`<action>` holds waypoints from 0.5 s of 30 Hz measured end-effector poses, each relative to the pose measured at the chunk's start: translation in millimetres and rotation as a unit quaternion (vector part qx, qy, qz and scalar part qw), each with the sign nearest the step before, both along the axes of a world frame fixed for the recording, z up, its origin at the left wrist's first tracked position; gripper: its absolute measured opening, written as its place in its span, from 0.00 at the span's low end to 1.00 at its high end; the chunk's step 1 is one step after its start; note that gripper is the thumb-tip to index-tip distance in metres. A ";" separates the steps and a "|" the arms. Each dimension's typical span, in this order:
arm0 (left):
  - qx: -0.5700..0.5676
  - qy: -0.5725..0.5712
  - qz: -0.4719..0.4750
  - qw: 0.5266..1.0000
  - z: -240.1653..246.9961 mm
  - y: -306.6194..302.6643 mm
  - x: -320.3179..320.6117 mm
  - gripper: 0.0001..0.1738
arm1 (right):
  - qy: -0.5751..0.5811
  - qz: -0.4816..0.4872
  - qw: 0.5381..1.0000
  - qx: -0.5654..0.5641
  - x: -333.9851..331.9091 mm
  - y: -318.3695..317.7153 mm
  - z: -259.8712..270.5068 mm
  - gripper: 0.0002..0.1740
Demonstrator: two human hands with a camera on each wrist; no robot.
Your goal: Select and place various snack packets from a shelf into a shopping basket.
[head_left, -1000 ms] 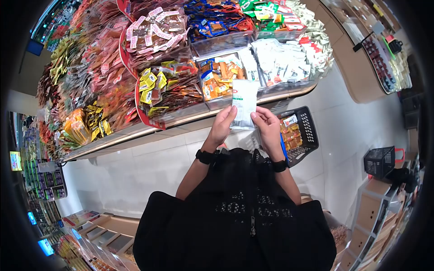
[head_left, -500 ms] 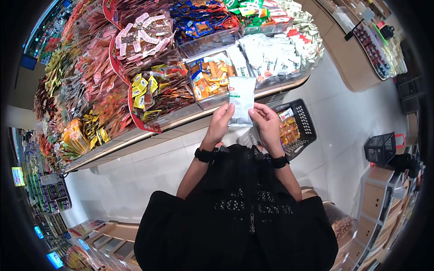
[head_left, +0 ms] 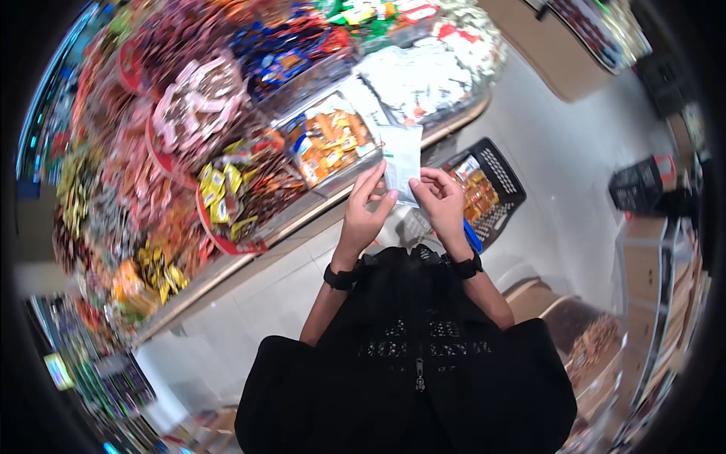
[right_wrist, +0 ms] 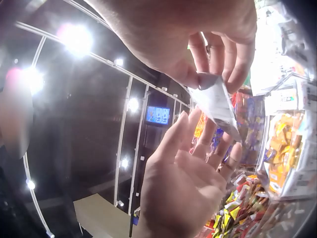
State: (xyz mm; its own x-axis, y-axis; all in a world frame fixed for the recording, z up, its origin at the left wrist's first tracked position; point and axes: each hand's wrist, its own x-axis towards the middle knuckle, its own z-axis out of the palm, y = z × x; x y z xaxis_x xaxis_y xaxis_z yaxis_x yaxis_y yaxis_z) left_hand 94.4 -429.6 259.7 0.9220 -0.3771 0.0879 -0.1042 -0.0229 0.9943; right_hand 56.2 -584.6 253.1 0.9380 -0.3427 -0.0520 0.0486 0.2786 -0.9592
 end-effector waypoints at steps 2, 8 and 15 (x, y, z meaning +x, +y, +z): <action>0.055 -0.008 -0.061 0.997 -4.5 -15.0 3.3 0.32 | 0.008 -0.025 0.999 -0.047 -6.9 -11.9 5.5 0.14; -0.049 0.167 -0.218 0.960 -31.0 -94.3 19.8 0.32 | -0.014 -0.092 0.983 -0.160 -27.4 -72.5 -16.7 0.11; 0.061 0.197 -0.301 0.931 -76.4 -233.5 50.3 0.18 | 0.034 -0.224 0.970 -0.089 -38.6 -195.7 -80.7 0.14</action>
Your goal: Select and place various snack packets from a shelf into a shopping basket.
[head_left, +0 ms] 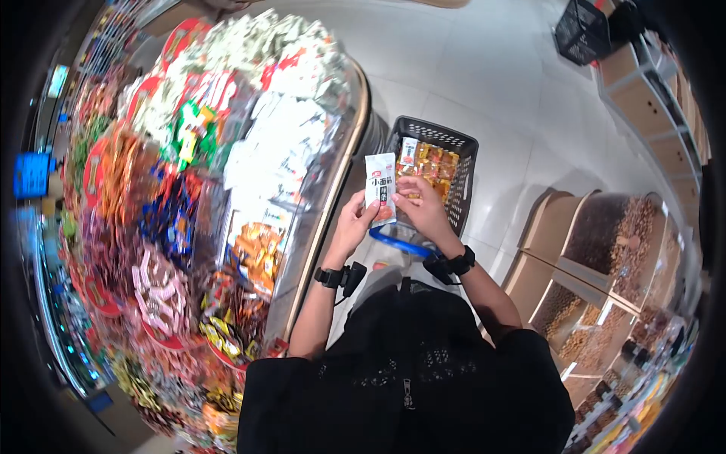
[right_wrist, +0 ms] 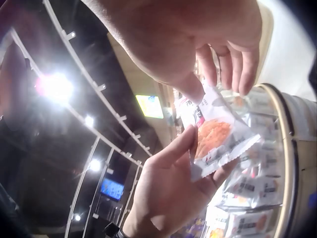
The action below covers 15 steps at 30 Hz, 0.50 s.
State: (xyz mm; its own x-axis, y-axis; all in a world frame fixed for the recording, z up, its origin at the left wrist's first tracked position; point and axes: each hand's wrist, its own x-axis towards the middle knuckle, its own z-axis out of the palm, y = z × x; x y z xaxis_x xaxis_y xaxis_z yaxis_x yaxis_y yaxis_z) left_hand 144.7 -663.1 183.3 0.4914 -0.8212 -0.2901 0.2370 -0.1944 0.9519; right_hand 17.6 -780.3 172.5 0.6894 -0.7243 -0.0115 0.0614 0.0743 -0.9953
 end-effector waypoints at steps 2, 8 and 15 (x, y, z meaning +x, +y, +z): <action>0.022 0.083 -0.065 0.994 -17.1 -45.0 10.7 0.17 | 0.043 0.024 0.993 0.104 0.9 -39.8 -41.6 0.18; 0.125 0.118 -0.023 0.985 -207.4 -143.4 30.6 0.14 | 0.099 0.006 0.942 0.322 12.8 -127.7 -195.6 0.17; 0.362 0.026 -0.030 0.931 -478.5 -163.3 36.4 0.20 | 0.279 -0.079 0.856 0.428 40.9 -129.7 -451.6 0.13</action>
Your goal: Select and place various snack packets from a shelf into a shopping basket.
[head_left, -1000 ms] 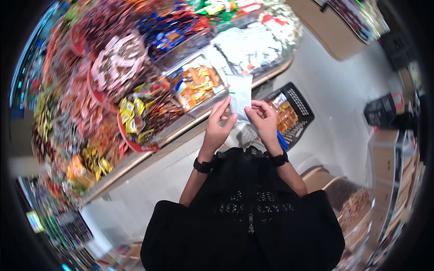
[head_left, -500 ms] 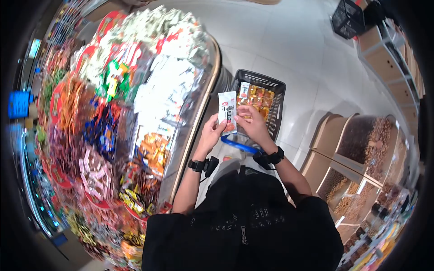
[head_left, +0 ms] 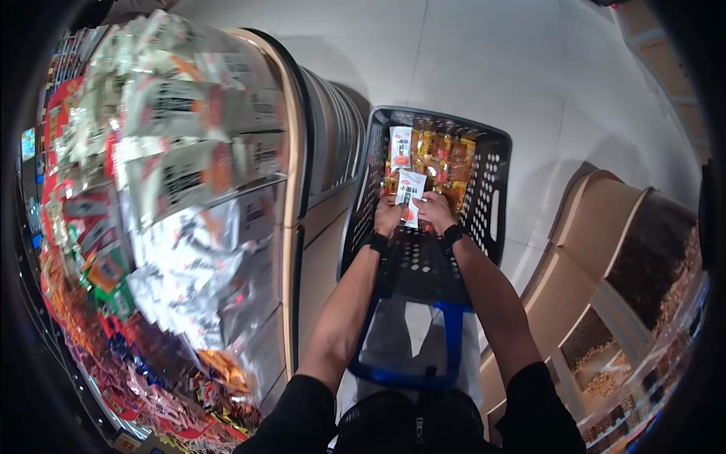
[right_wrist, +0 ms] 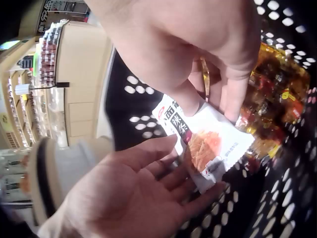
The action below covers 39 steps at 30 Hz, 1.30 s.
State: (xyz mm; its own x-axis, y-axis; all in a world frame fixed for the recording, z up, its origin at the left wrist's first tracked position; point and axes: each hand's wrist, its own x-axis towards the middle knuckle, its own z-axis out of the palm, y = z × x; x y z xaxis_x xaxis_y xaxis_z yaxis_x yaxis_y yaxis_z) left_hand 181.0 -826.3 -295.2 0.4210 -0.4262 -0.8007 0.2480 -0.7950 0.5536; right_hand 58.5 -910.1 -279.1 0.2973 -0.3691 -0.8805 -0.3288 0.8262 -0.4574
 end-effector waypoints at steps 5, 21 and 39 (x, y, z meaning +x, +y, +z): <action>0.101 -0.110 -0.017 0.989 -107.1 13.6 4.5 0.28 | 0.054 0.038 0.997 -0.042 23.2 23.8 -147.4 0.12; 0.167 -0.097 0.064 0.979 -126.3 0.1 -3.2 0.29 | 0.124 0.057 0.942 -0.308 79.2 -14.2 -172.3 0.23; -0.007 -0.033 0.109 0.994 -66.7 9.8 0.6 0.20 | 0.077 0.092 0.892 -0.436 8.9 -9.8 -87.8 0.07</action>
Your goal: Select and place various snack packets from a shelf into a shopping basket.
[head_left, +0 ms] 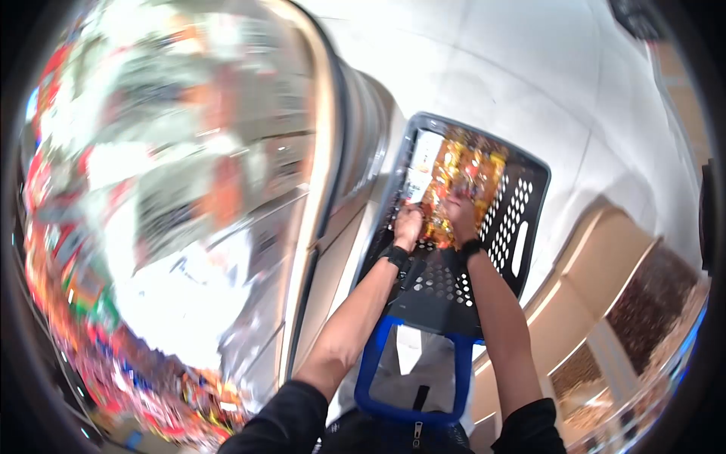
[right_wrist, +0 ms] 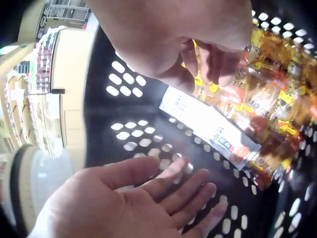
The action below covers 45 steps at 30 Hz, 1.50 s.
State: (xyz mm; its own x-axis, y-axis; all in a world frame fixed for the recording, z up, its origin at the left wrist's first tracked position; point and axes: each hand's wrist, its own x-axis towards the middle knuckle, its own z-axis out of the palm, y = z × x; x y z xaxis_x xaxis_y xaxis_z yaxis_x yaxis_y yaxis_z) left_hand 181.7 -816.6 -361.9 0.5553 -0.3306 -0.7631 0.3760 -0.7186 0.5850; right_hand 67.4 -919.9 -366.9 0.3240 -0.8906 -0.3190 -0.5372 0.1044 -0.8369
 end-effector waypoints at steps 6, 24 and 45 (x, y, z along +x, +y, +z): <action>-0.169 0.187 0.008 0.968 288.6 1.5 30.0 0.18 | -0.217 -0.020 0.910 0.352 -33.7 3.2 180.3 0.10; -0.263 -0.036 0.202 0.943 492.6 277.3 29.0 0.15 | -0.162 0.435 0.885 -0.047 148.3 148.8 522.2 0.10; -0.301 -0.281 0.236 0.880 540.9 323.4 69.5 0.22 | -0.103 0.499 0.857 -0.078 212.9 217.9 591.9 0.13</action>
